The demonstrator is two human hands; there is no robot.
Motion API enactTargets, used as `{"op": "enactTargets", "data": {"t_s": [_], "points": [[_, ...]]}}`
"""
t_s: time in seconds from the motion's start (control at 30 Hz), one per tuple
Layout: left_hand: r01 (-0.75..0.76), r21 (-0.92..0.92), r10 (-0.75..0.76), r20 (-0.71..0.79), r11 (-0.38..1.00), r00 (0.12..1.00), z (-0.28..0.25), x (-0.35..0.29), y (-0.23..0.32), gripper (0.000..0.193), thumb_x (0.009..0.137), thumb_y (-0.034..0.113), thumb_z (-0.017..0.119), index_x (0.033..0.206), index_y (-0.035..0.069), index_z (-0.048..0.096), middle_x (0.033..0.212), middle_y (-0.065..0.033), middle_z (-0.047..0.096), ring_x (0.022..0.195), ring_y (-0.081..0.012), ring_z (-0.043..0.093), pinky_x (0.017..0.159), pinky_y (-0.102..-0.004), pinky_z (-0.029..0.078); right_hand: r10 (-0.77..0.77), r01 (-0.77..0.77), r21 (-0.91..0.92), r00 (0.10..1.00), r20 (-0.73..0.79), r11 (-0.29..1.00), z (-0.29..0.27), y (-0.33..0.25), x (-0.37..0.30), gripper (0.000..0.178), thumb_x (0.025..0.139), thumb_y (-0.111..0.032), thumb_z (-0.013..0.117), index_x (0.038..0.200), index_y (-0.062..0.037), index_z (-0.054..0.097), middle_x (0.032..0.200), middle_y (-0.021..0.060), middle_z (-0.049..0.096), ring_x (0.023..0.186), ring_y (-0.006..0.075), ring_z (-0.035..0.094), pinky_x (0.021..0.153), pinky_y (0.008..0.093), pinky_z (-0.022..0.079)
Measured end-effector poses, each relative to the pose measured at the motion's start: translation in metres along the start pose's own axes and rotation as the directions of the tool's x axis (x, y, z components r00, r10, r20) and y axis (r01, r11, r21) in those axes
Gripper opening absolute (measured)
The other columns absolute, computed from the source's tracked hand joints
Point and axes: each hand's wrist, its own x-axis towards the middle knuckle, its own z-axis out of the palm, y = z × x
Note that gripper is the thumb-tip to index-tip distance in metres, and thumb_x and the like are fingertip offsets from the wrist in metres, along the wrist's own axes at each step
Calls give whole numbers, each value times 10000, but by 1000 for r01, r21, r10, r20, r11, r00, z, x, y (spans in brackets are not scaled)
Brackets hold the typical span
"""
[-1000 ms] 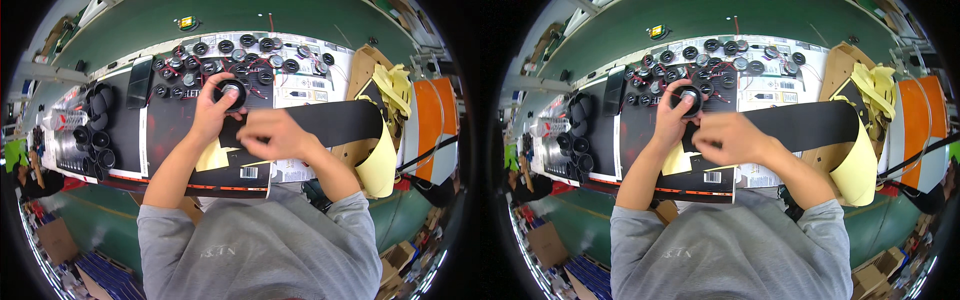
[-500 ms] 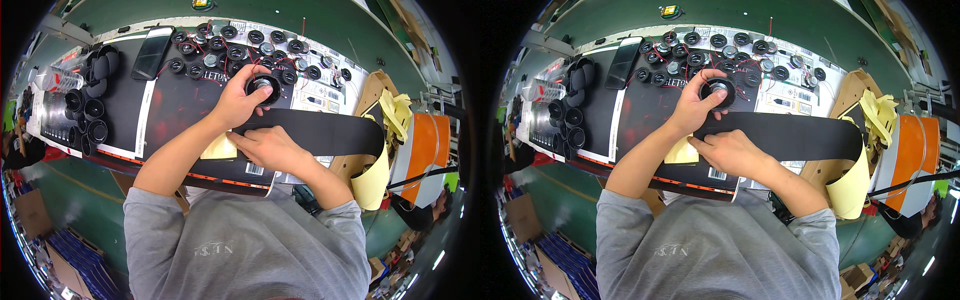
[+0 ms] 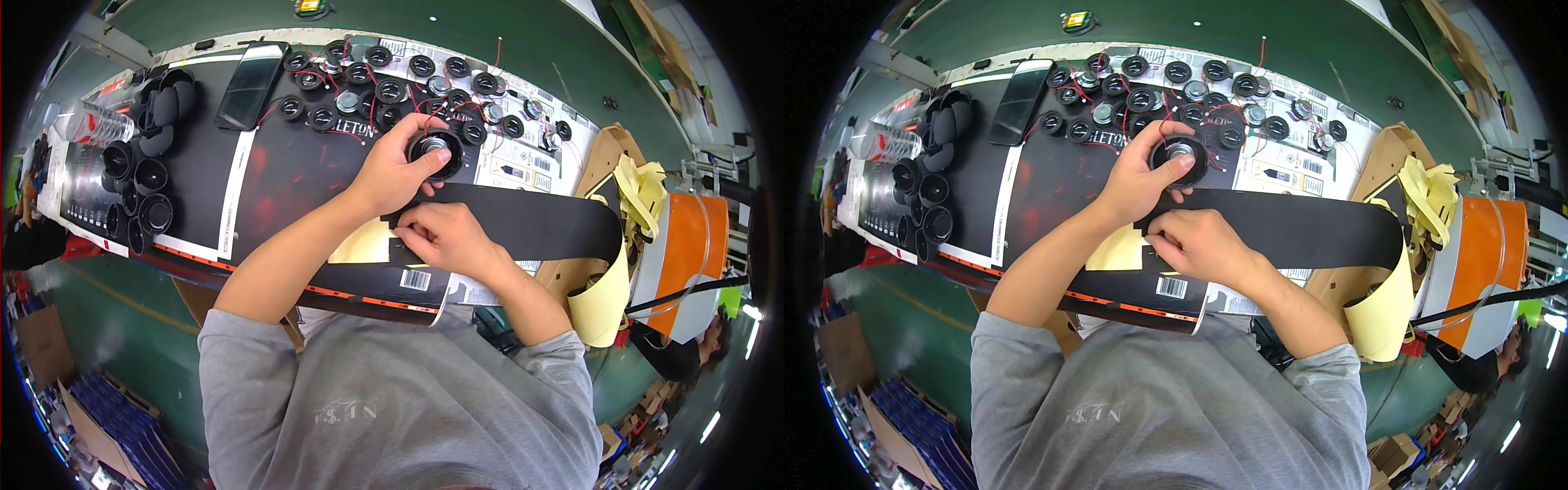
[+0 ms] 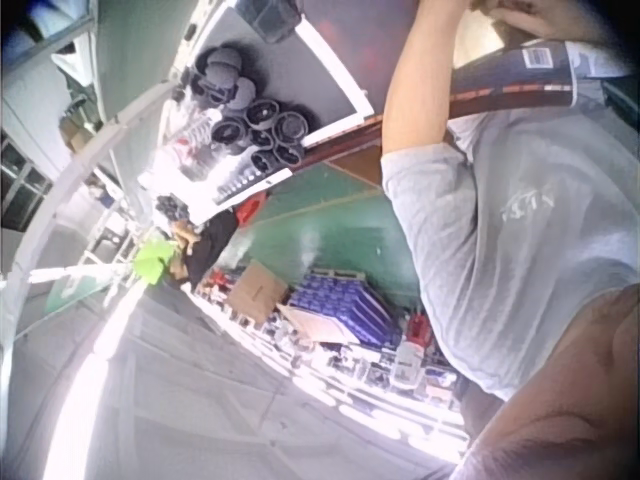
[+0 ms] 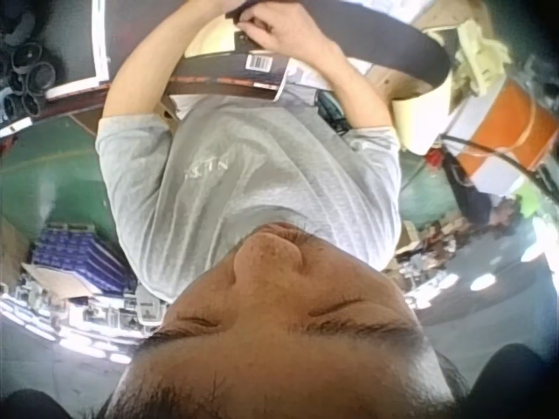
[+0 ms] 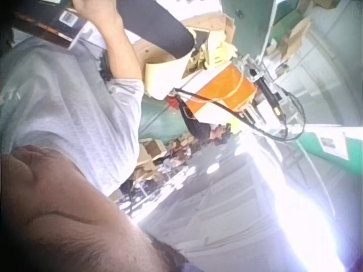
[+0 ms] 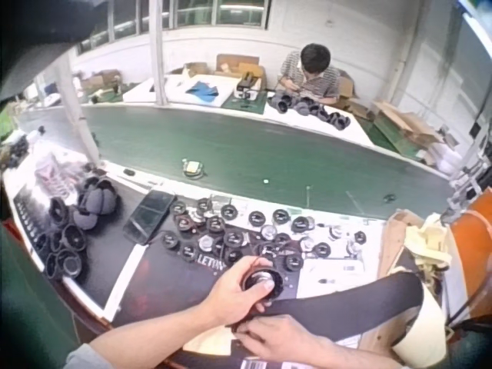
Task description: The person assembles small electronic speaker drivers into plastic housings by hand at a factory workbench.
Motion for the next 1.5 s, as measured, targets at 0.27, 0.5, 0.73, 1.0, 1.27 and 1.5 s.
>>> {"op": "enactTargets", "data": {"t_s": [0.27,0.5,0.73,1.0,1.27,1.5], "points": [[-8,66,8,7,998,1000,2,-1,4,373,882,70,582,1249,52,522,996,-29,590,853,-93,593,639,-230,535,88,6,259,933,-350,966,-16,-3,-1,80,829,-60,685,890,-17,656,577,15,542,490,86,484,467,246,386],[-18,66,12,91,998,996,-2,-2,-6,537,841,-61,496,1365,29,420,1165,-68,564,923,-109,600,689,-265,579,231,-157,193,857,-461,968,-30,5,8,80,830,-49,674,897,-7,664,658,60,616,468,79,493,449,245,391],[-26,160,12,88,987,996,2,-3,-8,555,832,-72,495,1373,18,407,1189,-97,553,924,-126,616,707,-271,584,148,-183,-7,818,-556,983,-29,16,12,177,789,-95,719,936,-19,656,639,65,589,457,112,489,448,265,396],[40,-18,-38,106,999,994,6,-8,6,675,908,-21,460,1496,61,138,1332,-167,450,898,-202,643,687,-290,597,432,-154,670,861,-271,727,-44,15,11,307,945,-178,561,1198,-7,589,977,46,570,695,70,556,556,197,471],[3,54,-4,22,999,1000,7,-9,12,698,922,61,548,1487,35,139,1307,-196,508,802,-196,663,572,-251,566,522,-182,816,837,-165,549,-39,24,11,341,987,-236,507,1243,-26,588,835,16,628,663,67,556,573,197,466],[-466,826,640,176,317,748,-9,-5,21,397,725,60,775,1092,26,627,1008,-83,624,783,-162,606,637,-264,511,543,-156,804,807,-232,574,-37,30,10,312,981,-247,528,1174,-24,628,799,1,610,658,60,528,579,199,455]]}}
